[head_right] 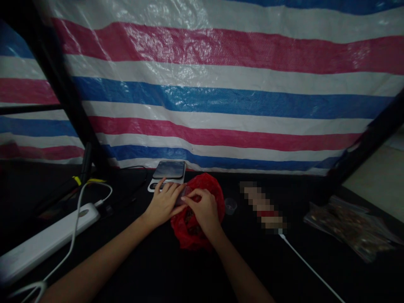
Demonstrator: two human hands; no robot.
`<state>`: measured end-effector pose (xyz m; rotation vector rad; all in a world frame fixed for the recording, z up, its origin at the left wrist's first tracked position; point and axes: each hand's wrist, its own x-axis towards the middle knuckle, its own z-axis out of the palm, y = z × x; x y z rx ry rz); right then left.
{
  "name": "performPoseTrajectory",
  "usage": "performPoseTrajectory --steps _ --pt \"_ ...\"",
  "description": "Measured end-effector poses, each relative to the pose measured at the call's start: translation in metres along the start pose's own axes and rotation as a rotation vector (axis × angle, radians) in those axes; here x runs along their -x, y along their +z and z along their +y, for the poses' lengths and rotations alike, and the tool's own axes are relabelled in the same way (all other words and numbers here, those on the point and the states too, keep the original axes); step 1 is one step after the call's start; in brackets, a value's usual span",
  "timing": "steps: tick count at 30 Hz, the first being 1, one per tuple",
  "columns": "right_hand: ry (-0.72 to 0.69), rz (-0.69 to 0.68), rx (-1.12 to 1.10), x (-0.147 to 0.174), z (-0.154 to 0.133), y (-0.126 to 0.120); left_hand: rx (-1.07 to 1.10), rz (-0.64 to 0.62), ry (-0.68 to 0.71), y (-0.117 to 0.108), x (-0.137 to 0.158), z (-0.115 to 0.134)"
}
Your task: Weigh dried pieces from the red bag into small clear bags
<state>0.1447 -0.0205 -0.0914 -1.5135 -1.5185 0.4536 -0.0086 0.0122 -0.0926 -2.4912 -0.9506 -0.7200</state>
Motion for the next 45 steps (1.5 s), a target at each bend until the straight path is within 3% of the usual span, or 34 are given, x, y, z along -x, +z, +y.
performPoseTrajectory --steps 3,8,11,15,21,24,27,32,37,41,45 --pt "-0.023 -0.002 0.027 0.000 0.000 0.000 -0.032 0.001 0.005 0.000 0.000 0.000" --pt "-0.197 -0.043 -0.068 -0.001 -0.005 -0.005 -0.035 0.014 -0.018 -0.002 0.001 -0.001" --pt "-0.216 0.034 -0.115 -0.001 -0.009 -0.018 -0.045 0.044 -0.102 -0.003 -0.003 -0.010" --pt "-0.224 0.223 -0.027 0.001 -0.002 -0.053 -0.066 0.054 -0.126 -0.002 -0.025 -0.046" --pt "-0.139 0.202 0.156 0.007 0.040 -0.103 -0.059 -0.056 -0.146 0.016 -0.058 -0.115" --pt "-0.218 0.093 0.293 0.011 0.054 -0.106 -0.050 -0.169 -0.178 0.029 -0.059 -0.132" --pt "-0.289 0.034 0.411 0.018 0.062 -0.097 -0.048 -0.212 -0.107 0.039 -0.054 -0.138" --pt "-0.210 0.049 0.501 0.023 0.078 -0.085 -0.013 -0.221 -0.051 0.041 -0.048 -0.142" --pt "-0.054 0.058 0.395 0.015 0.094 -0.090 -0.011 -0.103 -0.060 0.015 -0.050 -0.118" --pt "-0.004 -0.036 0.393 0.016 0.099 -0.091 -0.037 -0.030 0.033 -0.018 -0.041 -0.058" --pt "-0.055 -0.018 0.535 0.025 0.093 -0.084 0.039 -0.081 0.184 -0.041 -0.009 0.010"
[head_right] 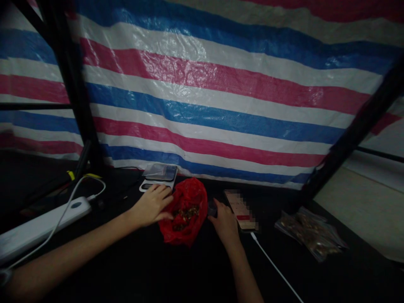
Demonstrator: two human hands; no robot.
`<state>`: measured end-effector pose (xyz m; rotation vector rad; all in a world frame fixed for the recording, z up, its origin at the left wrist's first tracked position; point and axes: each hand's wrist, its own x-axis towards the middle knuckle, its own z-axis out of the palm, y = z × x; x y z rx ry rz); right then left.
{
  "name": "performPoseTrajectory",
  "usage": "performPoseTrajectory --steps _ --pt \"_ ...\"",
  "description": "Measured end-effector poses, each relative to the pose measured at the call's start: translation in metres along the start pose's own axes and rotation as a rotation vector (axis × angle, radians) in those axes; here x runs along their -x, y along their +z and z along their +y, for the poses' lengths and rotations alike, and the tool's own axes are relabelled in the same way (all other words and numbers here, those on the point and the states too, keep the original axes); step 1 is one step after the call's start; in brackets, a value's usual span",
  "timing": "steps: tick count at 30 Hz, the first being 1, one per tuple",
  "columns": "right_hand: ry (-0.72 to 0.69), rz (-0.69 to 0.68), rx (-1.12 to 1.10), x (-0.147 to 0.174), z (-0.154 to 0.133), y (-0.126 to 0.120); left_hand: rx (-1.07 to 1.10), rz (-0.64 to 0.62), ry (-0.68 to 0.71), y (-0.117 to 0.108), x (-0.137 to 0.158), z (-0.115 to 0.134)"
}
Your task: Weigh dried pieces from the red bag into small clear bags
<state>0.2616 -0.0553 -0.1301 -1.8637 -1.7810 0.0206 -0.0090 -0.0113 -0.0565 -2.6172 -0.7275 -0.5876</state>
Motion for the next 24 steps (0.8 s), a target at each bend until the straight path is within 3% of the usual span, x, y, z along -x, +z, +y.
performPoseTrajectory --steps 4,8,11,15,19,24 --pt "-0.033 0.079 -0.034 0.000 -0.013 -0.002 0.167 -0.032 0.018 0.000 0.025 0.050" --pt "-0.094 0.213 -0.196 -0.004 -0.030 -0.014 0.208 -0.060 0.089 0.008 0.036 0.070" --pt "-0.222 0.192 -0.148 -0.003 -0.045 -0.025 0.163 -0.100 0.122 0.012 0.036 0.070" --pt "-0.426 0.072 0.198 0.001 -0.064 -0.031 0.111 -0.145 0.201 0.011 0.035 0.060" --pt "-0.490 0.054 0.452 0.002 -0.075 -0.027 0.108 -0.155 0.169 0.002 0.036 0.051" --pt "-0.546 0.028 0.470 0.000 -0.079 -0.020 0.156 -0.179 0.059 -0.006 0.034 0.041"
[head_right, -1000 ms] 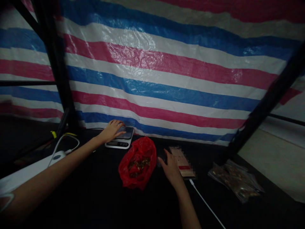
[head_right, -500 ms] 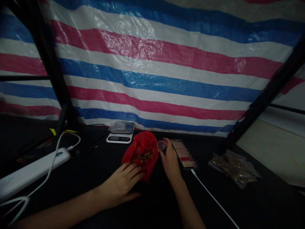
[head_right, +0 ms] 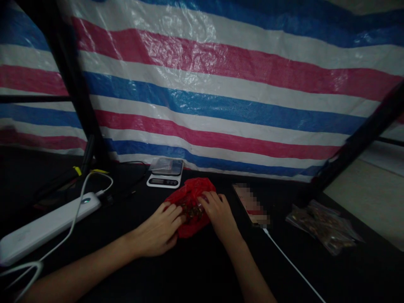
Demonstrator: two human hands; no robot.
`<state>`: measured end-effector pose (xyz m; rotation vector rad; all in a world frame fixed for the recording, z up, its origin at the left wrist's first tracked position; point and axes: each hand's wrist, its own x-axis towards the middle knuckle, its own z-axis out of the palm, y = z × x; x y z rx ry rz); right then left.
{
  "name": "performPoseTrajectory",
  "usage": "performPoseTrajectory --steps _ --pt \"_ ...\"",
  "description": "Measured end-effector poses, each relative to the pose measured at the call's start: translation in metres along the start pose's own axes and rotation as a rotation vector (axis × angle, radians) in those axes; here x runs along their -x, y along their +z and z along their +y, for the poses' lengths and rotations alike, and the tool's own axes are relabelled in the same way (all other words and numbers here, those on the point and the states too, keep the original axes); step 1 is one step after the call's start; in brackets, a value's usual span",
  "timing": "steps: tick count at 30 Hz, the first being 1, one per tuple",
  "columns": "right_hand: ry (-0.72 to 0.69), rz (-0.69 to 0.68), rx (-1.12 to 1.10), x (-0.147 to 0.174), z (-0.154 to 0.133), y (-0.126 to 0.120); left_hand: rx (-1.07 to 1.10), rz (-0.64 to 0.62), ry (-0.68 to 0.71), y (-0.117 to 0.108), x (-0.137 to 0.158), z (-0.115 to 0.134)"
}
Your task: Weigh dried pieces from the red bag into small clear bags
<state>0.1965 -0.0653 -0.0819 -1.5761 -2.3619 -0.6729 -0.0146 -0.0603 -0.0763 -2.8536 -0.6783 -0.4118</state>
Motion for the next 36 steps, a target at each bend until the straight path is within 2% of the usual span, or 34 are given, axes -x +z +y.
performPoseTrajectory --steps 6,11,16,19,23,27,30,33,35,36 --pt "-0.040 -0.023 -0.081 0.003 0.007 0.005 -0.099 0.038 0.019 0.001 0.000 -0.027" --pt "-0.042 -0.043 -0.133 0.006 0.008 -0.005 -0.218 0.070 0.089 0.003 0.002 -0.040" --pt "0.011 -0.049 -0.218 0.008 0.009 -0.007 -0.113 0.082 0.151 -0.004 0.002 -0.027" --pt "0.028 -0.027 -0.389 0.008 0.005 0.000 -0.041 0.099 0.196 0.000 0.000 -0.012" --pt "0.113 -0.018 -0.708 0.007 -0.008 0.007 -0.111 0.164 0.235 0.016 -0.005 0.000" --pt "0.162 -0.018 -0.900 0.005 -0.017 0.008 -0.185 0.153 0.305 0.021 -0.006 0.001" --pt "0.186 -0.031 -0.950 0.002 -0.020 0.009 -0.181 0.149 0.380 0.018 -0.004 0.001" --pt "0.234 0.004 -0.940 -0.004 -0.025 0.006 -0.176 0.148 0.386 0.017 -0.003 0.001" --pt "0.199 -0.005 -0.882 -0.010 -0.031 0.002 -0.165 0.159 0.381 0.018 -0.003 0.000" --pt "0.135 -0.025 -0.826 -0.013 -0.033 0.001 -0.157 0.167 0.380 0.019 -0.004 0.000"
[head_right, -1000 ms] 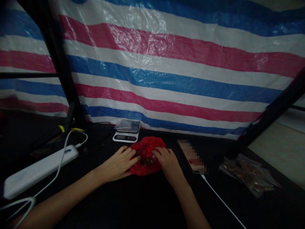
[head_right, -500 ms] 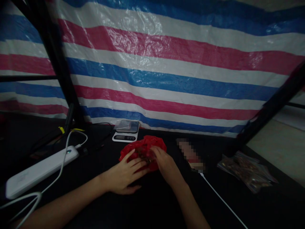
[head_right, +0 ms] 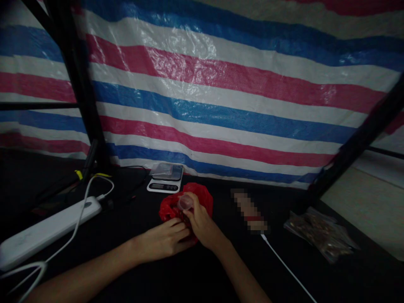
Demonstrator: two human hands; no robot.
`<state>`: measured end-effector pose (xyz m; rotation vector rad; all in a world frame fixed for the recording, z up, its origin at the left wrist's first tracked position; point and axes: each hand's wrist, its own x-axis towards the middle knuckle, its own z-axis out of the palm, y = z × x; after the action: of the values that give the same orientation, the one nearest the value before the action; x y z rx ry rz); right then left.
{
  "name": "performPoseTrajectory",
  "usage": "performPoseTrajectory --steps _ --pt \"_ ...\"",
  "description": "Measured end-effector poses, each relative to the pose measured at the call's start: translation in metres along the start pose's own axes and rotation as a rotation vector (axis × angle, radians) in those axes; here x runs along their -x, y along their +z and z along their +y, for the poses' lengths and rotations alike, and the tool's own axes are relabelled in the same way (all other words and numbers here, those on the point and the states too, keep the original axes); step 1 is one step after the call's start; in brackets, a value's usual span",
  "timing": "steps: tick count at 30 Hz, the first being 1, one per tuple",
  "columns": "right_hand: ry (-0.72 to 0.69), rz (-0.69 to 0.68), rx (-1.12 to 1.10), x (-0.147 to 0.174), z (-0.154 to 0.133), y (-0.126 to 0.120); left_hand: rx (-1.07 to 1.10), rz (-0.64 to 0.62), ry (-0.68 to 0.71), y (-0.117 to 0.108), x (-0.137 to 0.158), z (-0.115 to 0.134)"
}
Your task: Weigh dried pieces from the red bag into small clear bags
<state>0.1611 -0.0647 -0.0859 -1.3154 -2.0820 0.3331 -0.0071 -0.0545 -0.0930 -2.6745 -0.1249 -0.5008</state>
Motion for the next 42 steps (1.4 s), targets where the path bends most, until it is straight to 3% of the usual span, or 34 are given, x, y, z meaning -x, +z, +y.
performPoseTrajectory --steps 4,7,10,13,18,26,32,35,39,42 --pt "-0.232 -0.098 0.383 -0.007 0.009 0.000 0.009 0.007 0.005 0.001 0.000 -0.001" --pt "-0.205 -0.060 0.688 -0.006 0.029 -0.011 0.012 -0.024 0.002 0.000 0.003 -0.002" --pt "-0.203 -0.099 0.797 0.000 0.037 -0.027 0.026 -0.042 -0.030 0.000 0.006 -0.004" --pt "-0.225 -0.151 0.785 0.007 0.026 -0.038 0.053 -0.045 -0.053 0.001 0.007 -0.006" --pt "-0.220 -0.106 0.802 -0.004 0.006 -0.036 0.075 -0.069 -0.068 0.001 0.006 -0.007" --pt "-0.188 -0.217 0.761 -0.040 0.017 -0.020 0.144 -0.077 -0.132 -0.004 0.005 -0.007" --pt "-0.128 -0.029 0.815 -0.034 0.018 -0.037 0.138 -0.063 -0.234 -0.001 0.011 -0.015" --pt "-0.102 -0.007 0.631 -0.027 0.003 -0.037 0.107 -0.062 -0.216 0.003 0.013 -0.016" --pt "-0.050 -0.109 0.247 -0.021 -0.016 -0.018 0.102 -0.016 -0.151 0.004 0.012 -0.013" --pt "0.063 -0.138 0.246 -0.020 -0.014 -0.009 0.076 -0.014 -0.147 0.000 0.011 -0.013"
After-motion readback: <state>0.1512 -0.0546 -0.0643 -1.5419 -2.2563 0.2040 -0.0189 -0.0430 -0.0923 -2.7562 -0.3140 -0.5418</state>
